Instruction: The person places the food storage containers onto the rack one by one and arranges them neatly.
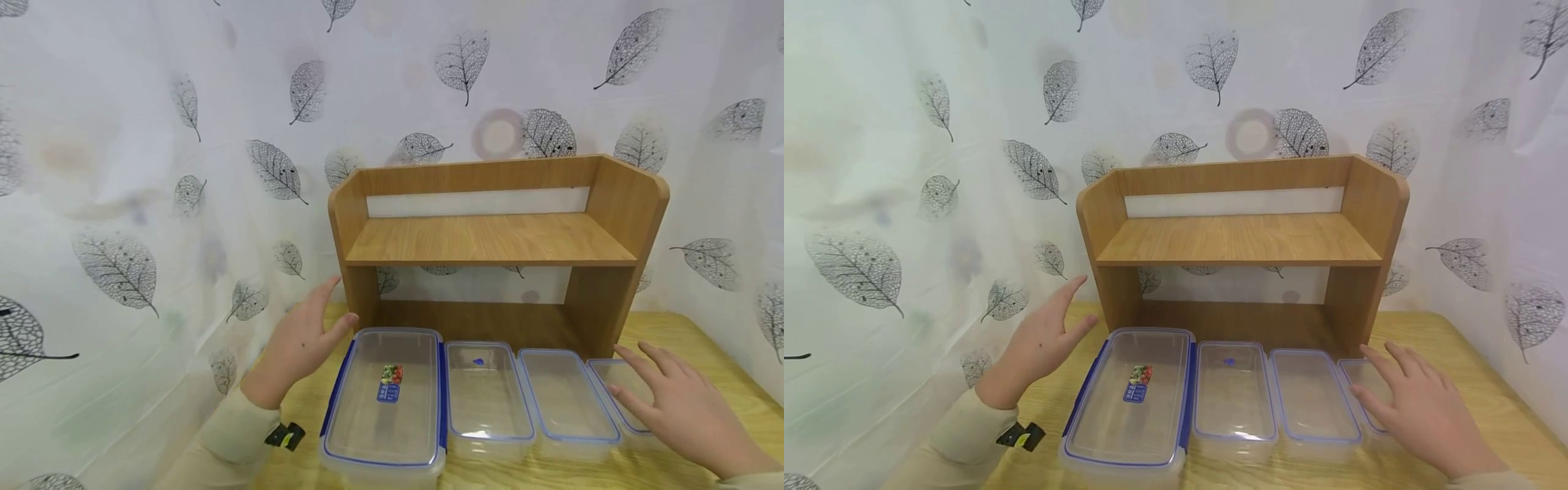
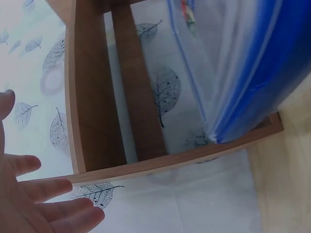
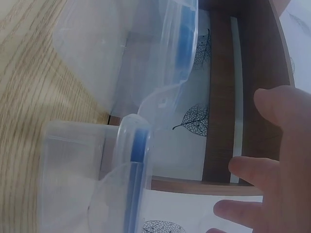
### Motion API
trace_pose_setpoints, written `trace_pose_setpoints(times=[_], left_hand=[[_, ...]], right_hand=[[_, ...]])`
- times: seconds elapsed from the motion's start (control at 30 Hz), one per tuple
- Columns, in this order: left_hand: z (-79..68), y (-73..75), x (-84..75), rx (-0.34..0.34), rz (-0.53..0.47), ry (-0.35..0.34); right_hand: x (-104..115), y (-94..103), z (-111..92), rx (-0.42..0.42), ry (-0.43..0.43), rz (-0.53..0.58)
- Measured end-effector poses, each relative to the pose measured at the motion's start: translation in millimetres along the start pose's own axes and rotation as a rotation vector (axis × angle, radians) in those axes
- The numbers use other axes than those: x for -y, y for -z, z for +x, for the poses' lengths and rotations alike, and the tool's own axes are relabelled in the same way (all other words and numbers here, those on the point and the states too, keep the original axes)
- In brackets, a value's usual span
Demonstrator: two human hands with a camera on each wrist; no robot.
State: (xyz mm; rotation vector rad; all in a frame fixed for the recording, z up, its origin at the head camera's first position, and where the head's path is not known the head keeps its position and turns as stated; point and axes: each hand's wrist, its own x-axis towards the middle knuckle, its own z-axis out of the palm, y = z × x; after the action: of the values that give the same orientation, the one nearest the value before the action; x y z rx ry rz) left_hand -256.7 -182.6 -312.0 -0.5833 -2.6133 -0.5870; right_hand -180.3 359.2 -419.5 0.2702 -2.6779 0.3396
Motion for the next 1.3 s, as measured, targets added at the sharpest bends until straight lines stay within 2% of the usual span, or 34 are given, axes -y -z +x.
trace_pose_setpoints(times=[0.5, 0.67, 0.87, 1.3], left_hand=[[24.0, 17.2, 2.0, -0.027, -0.071, 0.093], [32.0, 21.4, 4.7, -0.021, -0.136, 0.107], [42.1, 24.0, 5.3, -0.011, -0.215, 0.132], [67.4, 25.7, 3.2, -0.038, -0.280, 0.205]], right_hand=[[-10, 0.0, -4, 0.090, -0.057, 0.011], [-15, -0.4, -5, 0.121, -0.076, 0.044], [-21, -3.0, -8, 0.130, -0.092, 0.085], [-27, -4.5, -11, 0.163, -0.130, 0.131]])
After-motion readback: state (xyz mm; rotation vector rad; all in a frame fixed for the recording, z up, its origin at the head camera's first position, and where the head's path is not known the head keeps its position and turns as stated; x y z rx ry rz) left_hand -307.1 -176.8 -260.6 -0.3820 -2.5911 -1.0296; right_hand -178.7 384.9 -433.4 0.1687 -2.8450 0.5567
